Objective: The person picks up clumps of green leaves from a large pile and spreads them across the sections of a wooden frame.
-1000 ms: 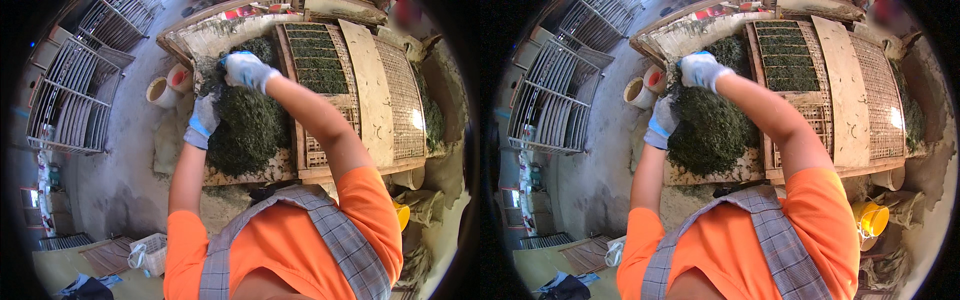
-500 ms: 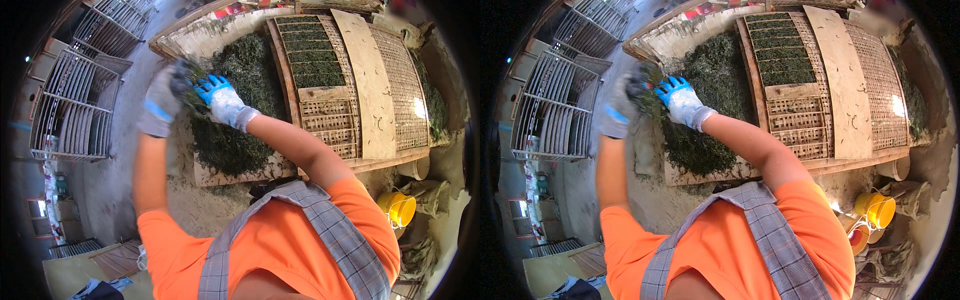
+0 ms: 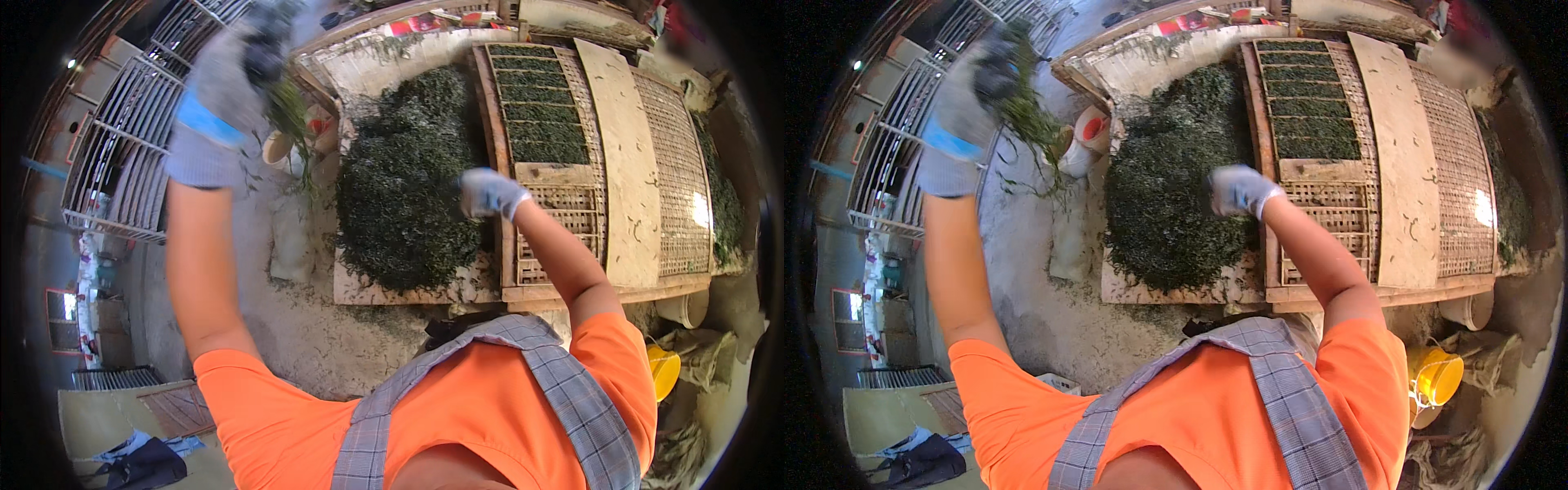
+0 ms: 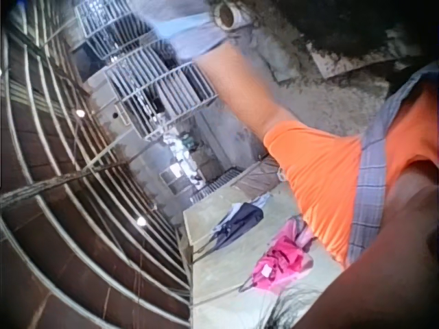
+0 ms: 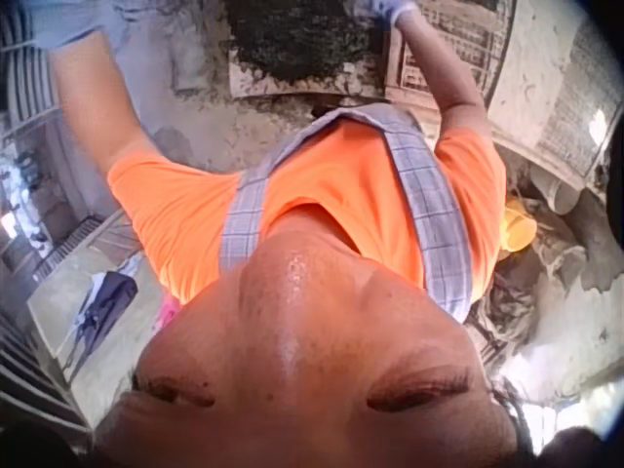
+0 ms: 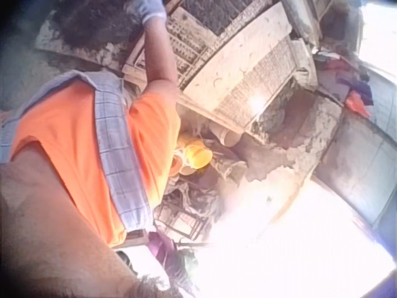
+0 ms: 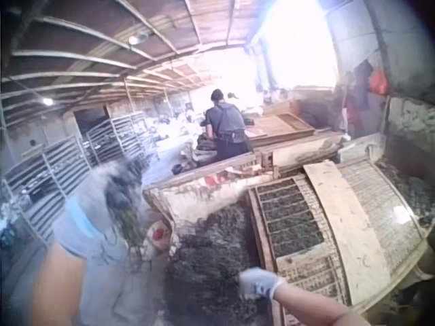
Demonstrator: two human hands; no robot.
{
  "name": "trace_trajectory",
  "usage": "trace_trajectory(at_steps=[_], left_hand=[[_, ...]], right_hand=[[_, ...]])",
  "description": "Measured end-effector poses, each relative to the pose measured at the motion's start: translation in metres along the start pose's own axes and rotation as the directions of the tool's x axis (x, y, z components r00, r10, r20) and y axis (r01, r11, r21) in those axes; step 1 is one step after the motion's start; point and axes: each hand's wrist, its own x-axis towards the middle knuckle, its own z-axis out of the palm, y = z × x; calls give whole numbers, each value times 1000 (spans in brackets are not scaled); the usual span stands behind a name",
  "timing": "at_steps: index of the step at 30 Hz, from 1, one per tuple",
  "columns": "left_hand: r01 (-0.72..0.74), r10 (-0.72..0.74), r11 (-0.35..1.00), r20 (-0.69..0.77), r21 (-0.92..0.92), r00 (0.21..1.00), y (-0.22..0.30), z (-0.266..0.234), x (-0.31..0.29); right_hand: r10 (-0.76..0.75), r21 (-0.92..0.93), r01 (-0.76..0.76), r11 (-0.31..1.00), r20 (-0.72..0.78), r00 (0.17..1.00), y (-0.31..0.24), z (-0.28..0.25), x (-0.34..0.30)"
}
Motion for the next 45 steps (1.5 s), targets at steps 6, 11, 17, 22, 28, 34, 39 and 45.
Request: trace_trajectory(at_steps=[6, 11, 17, 22, 28, 34, 39, 45], left_hand=[[608, -457, 277, 455, -744, 764, 57, 230, -54], [869, -574, 19, 706, -494, 414, 50, 386, -102], [-164, 411, 881, 545, -444, 731, -48, 566, -61], [-728, -456, 546, 876, 415, 157, 8, 573, 22], [298, -496, 867, 755, 400, 429, -102, 572, -42], [771, -800, 523, 100, -363, 591, -151, 443, -98], [653, -820, 570, 290, 499, 494, -34, 484, -61], [310, -311, 951, 86, 24, 947, -63, 494, -73]], right_hand=[[-9, 595, 795, 118, -800, 600, -42, 3, -66], [95, 459, 374, -806, -524, 846, 119, 124, -75], [345, 585, 465, -665, -312, 885, 321, 151, -180], [943, 748, -640, 174, 61, 328, 349, 113, -256], [480, 910, -313, 273, 153, 864, 240, 72, -164], [577, 883, -149, 446, -156, 802, 258, 130, -114], [581, 723, -236, 650, -271, 768, 222, 97, -130], [463, 330, -326, 886, -583, 668, 242, 146, -91]])
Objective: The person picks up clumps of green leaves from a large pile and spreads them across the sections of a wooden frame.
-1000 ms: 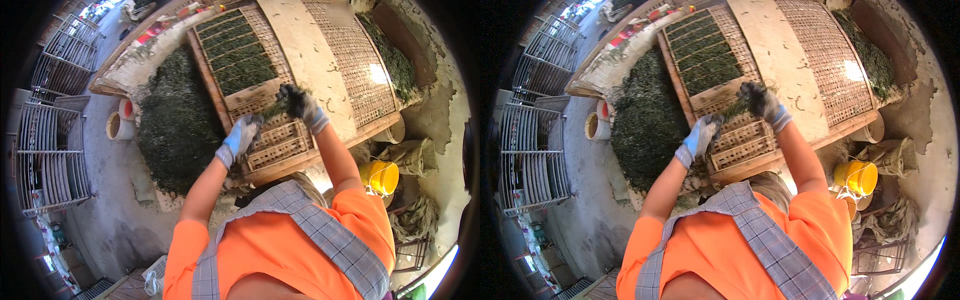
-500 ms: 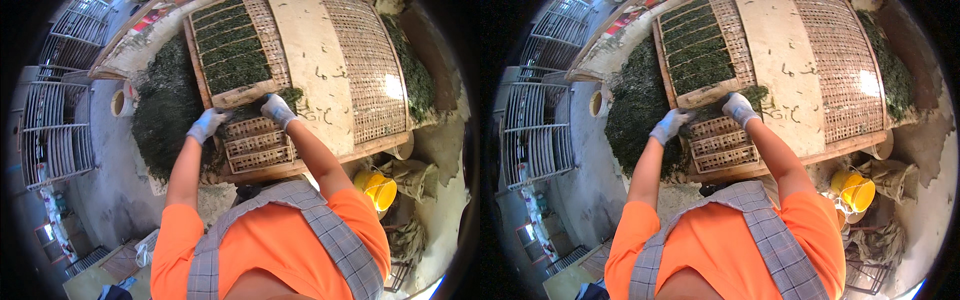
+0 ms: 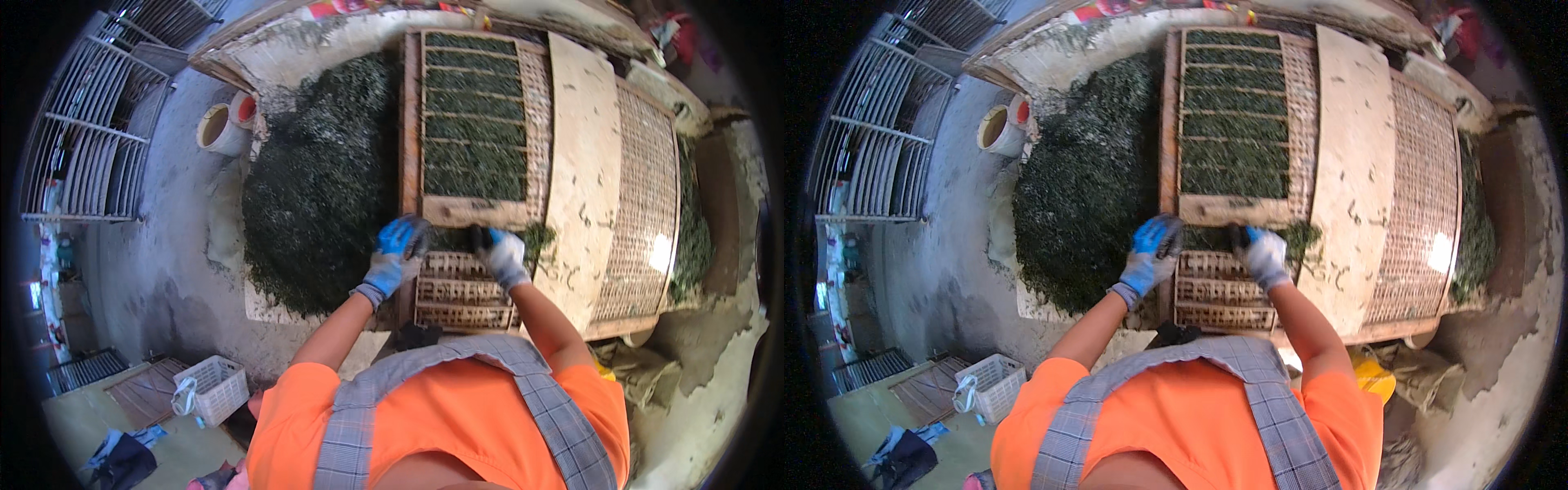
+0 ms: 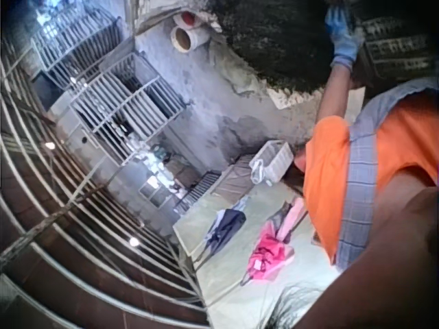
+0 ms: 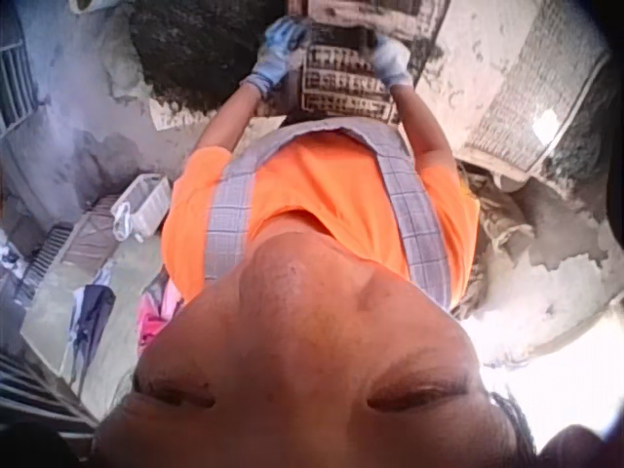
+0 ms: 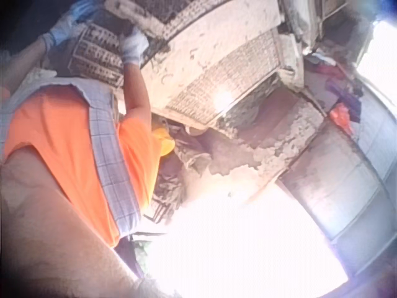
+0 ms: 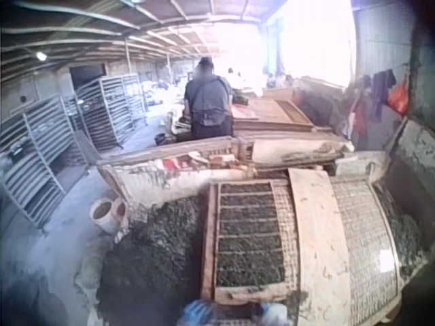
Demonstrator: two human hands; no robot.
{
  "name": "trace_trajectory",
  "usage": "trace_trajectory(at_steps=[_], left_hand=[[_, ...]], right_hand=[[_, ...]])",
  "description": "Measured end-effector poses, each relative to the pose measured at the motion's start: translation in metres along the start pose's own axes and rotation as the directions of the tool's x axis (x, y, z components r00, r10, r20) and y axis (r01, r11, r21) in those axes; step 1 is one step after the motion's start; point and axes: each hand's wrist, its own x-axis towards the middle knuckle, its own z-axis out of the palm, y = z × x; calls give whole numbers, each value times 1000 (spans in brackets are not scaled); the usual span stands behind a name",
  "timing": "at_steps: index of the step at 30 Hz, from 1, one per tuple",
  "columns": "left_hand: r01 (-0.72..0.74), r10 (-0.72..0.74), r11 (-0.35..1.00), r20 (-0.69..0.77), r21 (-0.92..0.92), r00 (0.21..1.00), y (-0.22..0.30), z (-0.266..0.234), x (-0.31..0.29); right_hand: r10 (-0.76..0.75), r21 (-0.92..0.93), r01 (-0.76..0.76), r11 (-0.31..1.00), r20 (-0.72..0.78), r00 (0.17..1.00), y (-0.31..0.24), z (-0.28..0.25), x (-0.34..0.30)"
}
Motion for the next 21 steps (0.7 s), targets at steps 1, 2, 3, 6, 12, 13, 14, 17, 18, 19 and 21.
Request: trace_trajectory(at_steps=[1, 2, 3, 6, 12, 13, 14, 17, 18, 19, 21], left_hand=[[119, -120, 993, -124, -16, 985, -2, -12, 16], [158, -178, 983, -264, -96, 948, -24, -17, 42], [173, -235, 968, -399, -184, 887, -47, -21, 69], [427, -448, 894, -242, -136, 861, -102, -46, 182], [489, -402, 852, -363, 188, 840, -184, 17, 331], [382, -375, 923, -294, -36, 879, -221, 0, 340], [225, -443, 800, -295, -557, 847, -232, -6, 341], [14, -562, 164, -81, -986, 823, -267, -53, 321], [161, -573, 149, 47, -976, 818, -289, -75, 305], [328, -571, 368, 68, -870, 818, -299, -86, 292], [502, -508, 828, 48, -250, 860, -310, -101, 271]], right_hand=[[-52, -108, 51, 993, -6, 999, 6, 6, -2], [-55, -100, 48, 994, -65, 996, 2, 8, -2], [-98, -99, 90, 991, -77, 992, 6, 12, -3], [-131, -137, 115, 984, -116, 985, 13, 19, -9], [-176, -131, 162, 978, -109, 978, 10, 16, -4], [-190, -140, 176, 974, -96, 977, 3, 9, 1], [-166, -150, 152, 977, -84, 983, -2, 4, 3], [-135, -116, 120, 986, -130, 982, -2, 12, 0], [-123, -120, 110, 987, -110, 986, -5, 9, 2], [-125, -124, 114, 986, -88, 988, -6, 7, 5], [-153, -121, 143, 982, -75, 985, -5, 11, 5]])
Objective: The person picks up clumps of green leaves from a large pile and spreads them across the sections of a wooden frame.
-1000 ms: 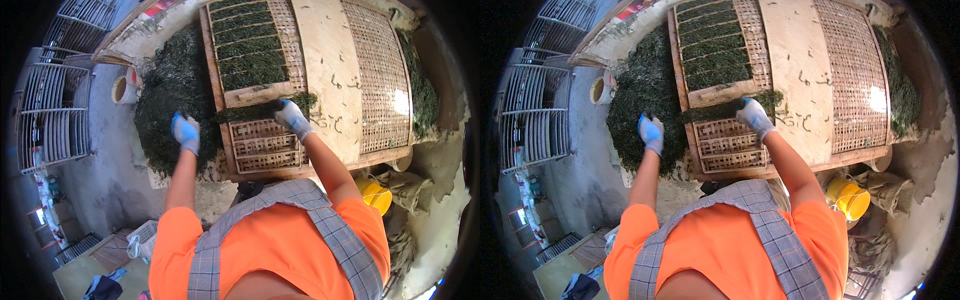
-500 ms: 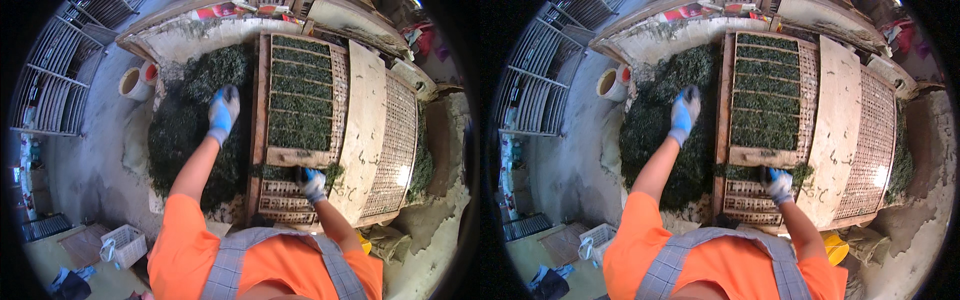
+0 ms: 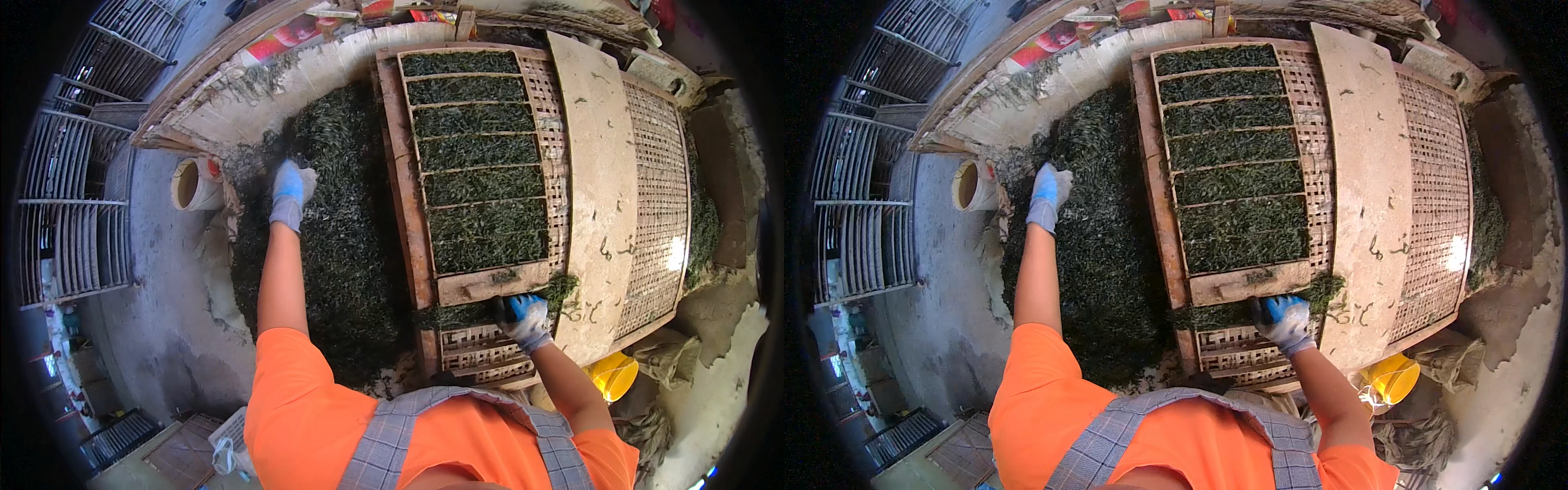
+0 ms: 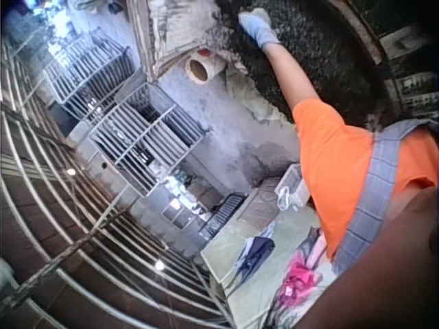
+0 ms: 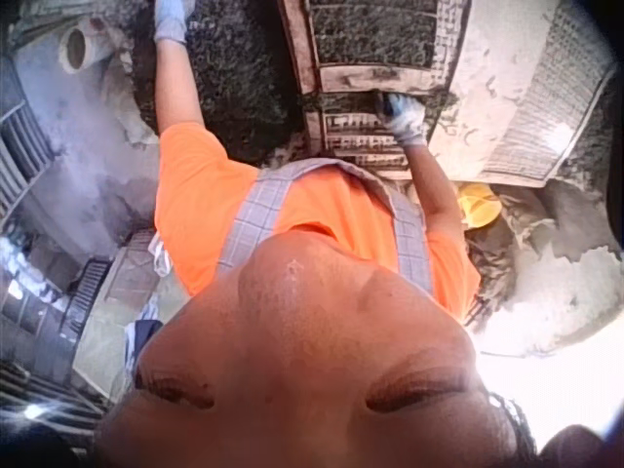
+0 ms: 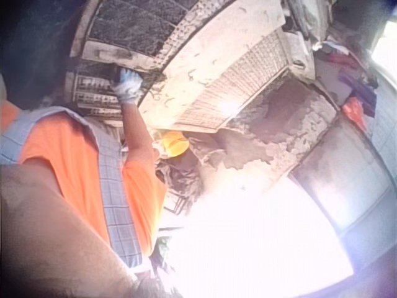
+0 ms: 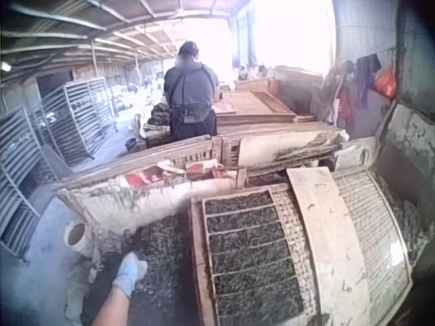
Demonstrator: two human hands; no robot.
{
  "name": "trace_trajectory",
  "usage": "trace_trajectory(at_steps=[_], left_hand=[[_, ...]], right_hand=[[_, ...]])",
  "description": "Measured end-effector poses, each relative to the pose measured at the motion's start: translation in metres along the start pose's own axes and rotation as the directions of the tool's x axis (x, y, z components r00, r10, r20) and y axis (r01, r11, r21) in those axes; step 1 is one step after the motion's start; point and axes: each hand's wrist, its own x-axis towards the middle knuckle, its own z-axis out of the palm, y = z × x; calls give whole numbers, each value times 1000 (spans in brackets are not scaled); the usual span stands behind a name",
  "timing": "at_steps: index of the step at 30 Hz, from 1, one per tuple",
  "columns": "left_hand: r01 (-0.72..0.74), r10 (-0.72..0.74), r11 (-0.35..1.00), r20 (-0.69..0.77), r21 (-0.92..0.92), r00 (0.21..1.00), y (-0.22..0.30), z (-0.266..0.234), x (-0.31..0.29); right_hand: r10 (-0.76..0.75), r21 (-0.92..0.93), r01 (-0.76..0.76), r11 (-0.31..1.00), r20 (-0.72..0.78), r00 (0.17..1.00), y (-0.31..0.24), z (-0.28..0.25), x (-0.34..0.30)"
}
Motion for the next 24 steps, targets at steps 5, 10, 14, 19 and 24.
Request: trace_trajectory(at_steps=[5, 10, 14, 19, 24], left_hand=[[167, 74, 591, -259, 789, 963, 88, 68, -45], [43, -15, 394, 41, -918, 999, 33, 1, -9], [-50, 339, 343, 74, -938, 938, 74, -72, -40], [-331, 461, 586, -32, -740, 887, 230, -120, -164], [-305, 616, 504, 89, -808, 783, 354, -71, -307]], right_hand=[[12, -28, -11, 1000, 19, 1000, 11, 6, -14], [71, -88, -61, 994, 107, 992, 27, 26, -28], [254, -107, -231, 967, 404, 879, -2, -23, -1], [189, 57, -210, 976, 258, 948, -6, -31, 1], [56, 609, -325, 723, 418, 907, -44, -69, 31]])
